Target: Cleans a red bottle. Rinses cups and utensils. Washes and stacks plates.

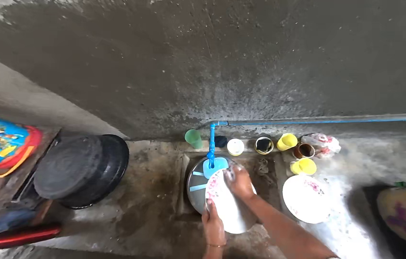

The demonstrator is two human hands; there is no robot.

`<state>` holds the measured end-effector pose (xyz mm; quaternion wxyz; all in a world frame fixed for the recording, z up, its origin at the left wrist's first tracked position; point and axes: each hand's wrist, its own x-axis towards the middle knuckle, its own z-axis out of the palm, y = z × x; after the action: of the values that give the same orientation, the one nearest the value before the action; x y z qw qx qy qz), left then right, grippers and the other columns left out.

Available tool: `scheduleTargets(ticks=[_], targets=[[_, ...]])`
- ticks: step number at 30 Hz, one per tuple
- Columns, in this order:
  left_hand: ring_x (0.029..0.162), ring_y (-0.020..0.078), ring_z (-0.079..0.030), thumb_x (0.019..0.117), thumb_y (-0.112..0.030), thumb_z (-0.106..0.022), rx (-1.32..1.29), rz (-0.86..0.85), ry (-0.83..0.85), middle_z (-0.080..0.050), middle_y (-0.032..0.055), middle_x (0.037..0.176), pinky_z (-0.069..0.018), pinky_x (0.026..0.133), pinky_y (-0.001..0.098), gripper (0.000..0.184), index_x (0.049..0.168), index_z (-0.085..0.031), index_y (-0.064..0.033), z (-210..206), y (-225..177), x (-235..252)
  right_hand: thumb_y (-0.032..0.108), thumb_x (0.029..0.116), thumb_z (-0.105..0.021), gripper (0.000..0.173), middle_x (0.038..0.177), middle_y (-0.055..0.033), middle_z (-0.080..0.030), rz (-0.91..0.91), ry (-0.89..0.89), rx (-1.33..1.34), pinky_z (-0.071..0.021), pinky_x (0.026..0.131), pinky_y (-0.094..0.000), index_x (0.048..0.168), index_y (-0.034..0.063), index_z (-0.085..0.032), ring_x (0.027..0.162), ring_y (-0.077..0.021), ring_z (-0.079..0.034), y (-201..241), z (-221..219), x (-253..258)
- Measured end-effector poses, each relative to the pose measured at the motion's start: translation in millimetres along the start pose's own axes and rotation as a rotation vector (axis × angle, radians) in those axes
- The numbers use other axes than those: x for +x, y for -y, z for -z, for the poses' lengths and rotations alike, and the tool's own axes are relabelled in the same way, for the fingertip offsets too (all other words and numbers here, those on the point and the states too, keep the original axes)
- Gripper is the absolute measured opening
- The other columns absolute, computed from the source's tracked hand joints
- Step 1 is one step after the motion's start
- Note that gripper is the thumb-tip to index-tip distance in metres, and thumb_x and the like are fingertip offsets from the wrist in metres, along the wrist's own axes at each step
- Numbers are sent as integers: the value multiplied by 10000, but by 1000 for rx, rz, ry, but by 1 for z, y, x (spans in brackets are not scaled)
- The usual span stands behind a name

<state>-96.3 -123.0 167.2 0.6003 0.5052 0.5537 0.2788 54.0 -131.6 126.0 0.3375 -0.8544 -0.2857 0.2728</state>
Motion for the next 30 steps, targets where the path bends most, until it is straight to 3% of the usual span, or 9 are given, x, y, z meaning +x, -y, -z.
scheduleTargets(ticks=[4, 7, 10, 13, 17, 20, 22, 26, 30], targets=[[1100, 168, -650, 1113, -463, -228, -155, 149, -140, -634, 160, 1253, -553, 943, 400, 609, 1394, -518, -6, 4, -7, 16, 396, 931, -753, 466, 979, -186, -687, -284, -21, 342, -545, 850, -510, 1140, -12, -672, 890, -299, -670, -9, 36, 5], [1195, 257, -638, 915, -801, 34, -557, 336, 140, -625, 93, 1353, -573, 906, 531, 933, 1504, -406, -227, 17, 9, 31, 302, 877, -809, 348, 812, -87, -671, -34, -222, 434, -552, 726, -366, 954, -18, -697, 722, -152, -636, 19, 52, -16], [1192, 455, -614, 777, -970, -210, -821, 583, 659, -615, 250, 1347, -545, 879, 636, 1107, 1429, -530, -135, 36, 32, 34, 304, 850, -796, 281, 753, 77, -656, 503, -228, 643, -545, 705, -166, 788, 60, -671, 719, 54, -609, 32, 73, -30], [1022, 219, -739, 1013, -519, -503, -691, 585, 847, -747, 134, 1138, -616, 866, 343, 534, 1214, -701, -66, 46, 30, 35, 255, 937, -676, 164, 743, 170, -630, 472, 350, 668, -517, 681, -130, 836, 127, -672, 695, 102, -583, 44, 123, -41], [852, 144, -738, 796, -43, -686, -312, 322, 617, -751, 80, 959, -631, 786, 341, 420, 1208, -605, -12, 37, -20, 29, 263, 1040, -568, 270, 955, -10, -693, 134, 331, 372, -555, 778, -262, 1136, 41, -688, 811, -46, -638, 38, 132, -42], [949, 140, -721, 740, 40, -771, -33, -21, 652, -739, 109, 1035, -607, 884, 326, 475, 1191, -630, 74, 11, -46, 16, 280, 998, -608, 354, 1295, -136, -698, 501, -11, -37, -475, 1101, -511, 1230, 41, -727, 1265, -296, -630, 30, 86, -59], [958, 90, -717, 743, -56, -814, 200, -283, 656, -749, 82, 1017, -591, 907, 295, 422, 1129, -680, 50, -4, -52, 8, 275, 905, -662, 286, 1145, -152, -749, 715, -229, -65, -516, 1022, -573, 1050, 61, -785, 1146, -357, -688, 22, 70, -60], [801, 95, -735, 789, -139, -763, 372, -580, 462, -758, 78, 866, -615, 761, 289, 268, 1012, -739, 7, -15, -54, -18, 113, 988, -550, 179, 758, 26, -664, 192, -365, 678, -528, 568, -195, 974, -9, -680, 597, -17, -592, 0, 86, -31], [708, 147, -735, 796, -87, -707, 412, -1159, 406, -750, 83, 780, -611, 688, 270, 127, 883, -752, -8, -35, -32, -34, 341, 1117, -158, 533, 611, 48, -585, -219, -102, 1720, -556, 558, -252, 829, 139, -559, 543, -66, -592, -35, 81, -31]])
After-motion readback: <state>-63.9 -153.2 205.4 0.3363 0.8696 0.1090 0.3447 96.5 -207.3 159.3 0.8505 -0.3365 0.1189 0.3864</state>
